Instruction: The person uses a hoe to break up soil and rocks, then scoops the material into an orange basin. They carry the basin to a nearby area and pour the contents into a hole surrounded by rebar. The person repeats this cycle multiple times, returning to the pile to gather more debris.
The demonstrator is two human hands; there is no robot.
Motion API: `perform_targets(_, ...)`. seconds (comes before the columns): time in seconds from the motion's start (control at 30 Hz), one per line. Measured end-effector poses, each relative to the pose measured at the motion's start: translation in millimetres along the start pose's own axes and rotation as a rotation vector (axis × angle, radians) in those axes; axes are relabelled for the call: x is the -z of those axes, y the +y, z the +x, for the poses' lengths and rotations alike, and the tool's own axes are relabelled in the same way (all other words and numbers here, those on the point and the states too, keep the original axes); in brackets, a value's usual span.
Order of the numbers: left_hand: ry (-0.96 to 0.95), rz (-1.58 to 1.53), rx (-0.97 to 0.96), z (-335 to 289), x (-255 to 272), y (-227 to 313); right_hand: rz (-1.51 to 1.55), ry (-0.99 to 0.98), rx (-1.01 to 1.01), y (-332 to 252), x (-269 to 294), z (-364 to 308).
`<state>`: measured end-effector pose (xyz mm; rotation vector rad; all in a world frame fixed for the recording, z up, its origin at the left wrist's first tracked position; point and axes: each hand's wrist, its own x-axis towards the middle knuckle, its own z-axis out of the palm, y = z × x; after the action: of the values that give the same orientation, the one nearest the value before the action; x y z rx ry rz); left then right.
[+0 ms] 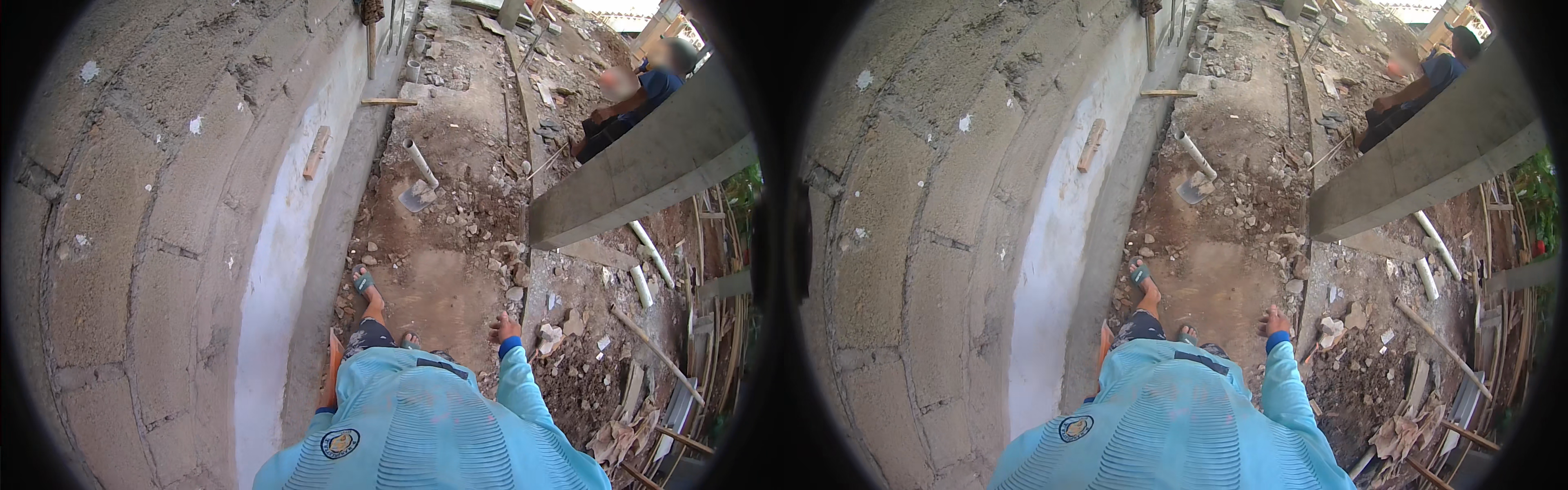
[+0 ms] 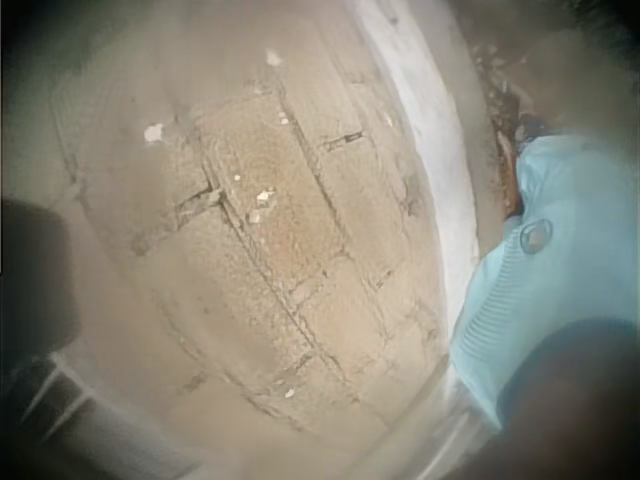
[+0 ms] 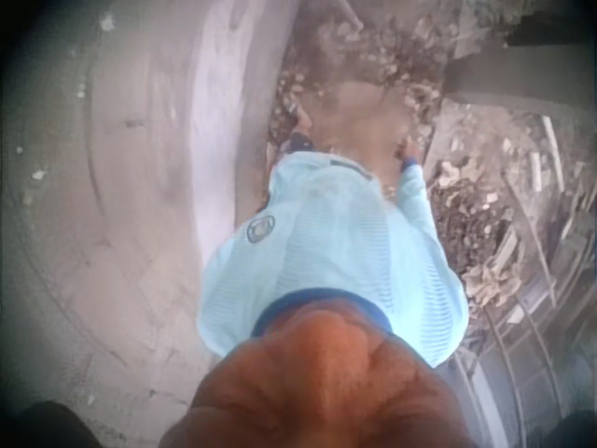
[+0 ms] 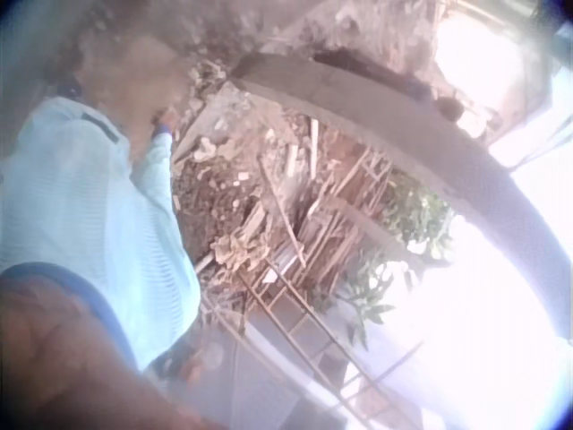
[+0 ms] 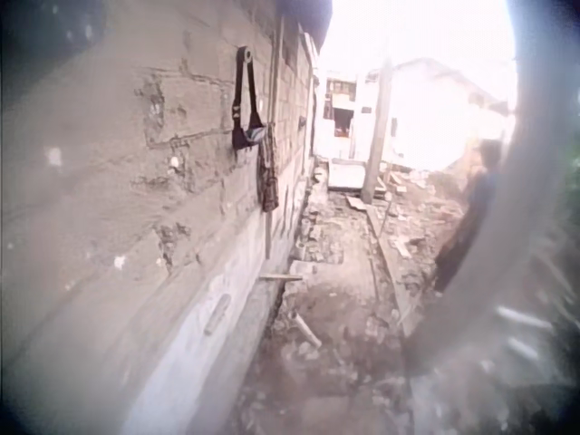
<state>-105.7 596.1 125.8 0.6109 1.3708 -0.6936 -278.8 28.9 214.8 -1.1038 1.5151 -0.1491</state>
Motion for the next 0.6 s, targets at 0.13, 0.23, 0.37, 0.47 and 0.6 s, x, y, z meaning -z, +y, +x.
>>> perform_targets(0.13, 0.023, 0.003, 0.007, 17, -55, 36, -0.095, 0.033, -0.109, -37, -54, 19)
perform_targets(0.23, 0.025, 0.018, -0.002, 30, -96, 67, -0.145, 0.019, -0.139, -62, -87, 36)
perform_targets(0.37, 0.038, 0.015, 0.002, 37, -123, 92, -0.206, 0.05, -0.099, -101, -124, 50)
perform_targets(0.47, 0.051, -0.004, -0.009, 44, -135, 105, -0.253, 0.062, -0.036, -140, -156, 63)
perform_targets(0.6, 0.049, -0.052, 0.0, 60, -146, 110, -0.276, 0.08, -0.002, -174, -177, 93)
